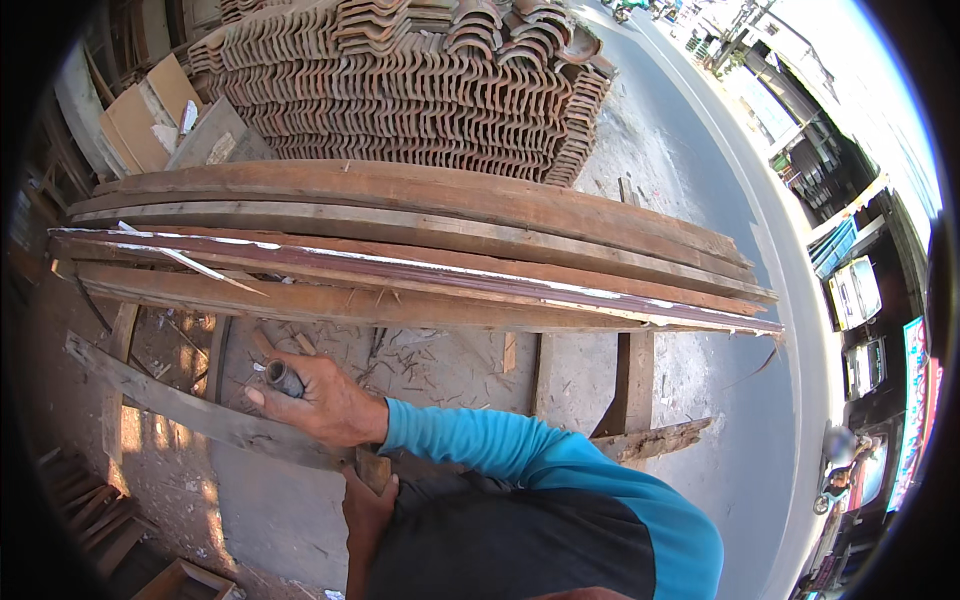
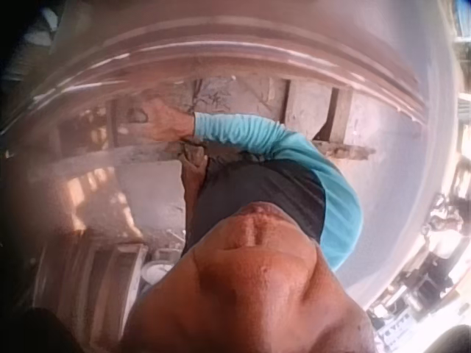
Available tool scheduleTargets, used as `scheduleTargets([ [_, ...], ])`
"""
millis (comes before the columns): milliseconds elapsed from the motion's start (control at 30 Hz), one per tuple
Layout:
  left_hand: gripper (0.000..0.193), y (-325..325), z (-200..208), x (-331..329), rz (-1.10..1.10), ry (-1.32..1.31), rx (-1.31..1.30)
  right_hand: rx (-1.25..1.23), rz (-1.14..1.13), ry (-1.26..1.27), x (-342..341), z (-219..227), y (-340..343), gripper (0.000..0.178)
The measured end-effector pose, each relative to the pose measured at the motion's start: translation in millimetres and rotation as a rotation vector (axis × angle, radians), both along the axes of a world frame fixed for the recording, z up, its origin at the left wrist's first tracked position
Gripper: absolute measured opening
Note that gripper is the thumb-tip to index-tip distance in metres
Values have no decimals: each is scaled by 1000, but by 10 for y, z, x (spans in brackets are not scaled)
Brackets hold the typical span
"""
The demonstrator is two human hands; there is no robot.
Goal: The person uses a hammer to remove nails and pry wooden pieces from wooden planks.
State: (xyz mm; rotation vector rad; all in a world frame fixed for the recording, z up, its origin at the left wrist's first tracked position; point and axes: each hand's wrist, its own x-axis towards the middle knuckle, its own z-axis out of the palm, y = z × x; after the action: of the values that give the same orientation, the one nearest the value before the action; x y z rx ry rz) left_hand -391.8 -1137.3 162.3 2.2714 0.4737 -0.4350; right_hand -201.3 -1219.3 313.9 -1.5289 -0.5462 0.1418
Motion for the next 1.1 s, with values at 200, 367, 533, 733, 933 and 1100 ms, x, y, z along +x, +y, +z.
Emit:
scheduleTargets([
  [200, 75, -38, -38, -31, 7, 9, 16, -7, -52, 50, 325, -90, 274, 41],
  [367, 77, -67, -67, 3, -26, 42, 67, -23, 69, 27, -33, -37, -136, 36],
  [533, 83, -45, -129, -74, -42, -26, 46, -7, -97, 104, 488, -173, 105, 40],
  [733, 83, -66, -183, 8, -61, 67, 138, 129, -158, 49, 61, 13, -341, 31],
  [933, 84, -130, -99, -79, -44, 95, 121, -29, -42, 124, 245, -46, -133, 34],
  [1100, 90, -106, -118, -9, -84, 106, 193, 221, -126, 42, 116, -61, -515, 32],
])
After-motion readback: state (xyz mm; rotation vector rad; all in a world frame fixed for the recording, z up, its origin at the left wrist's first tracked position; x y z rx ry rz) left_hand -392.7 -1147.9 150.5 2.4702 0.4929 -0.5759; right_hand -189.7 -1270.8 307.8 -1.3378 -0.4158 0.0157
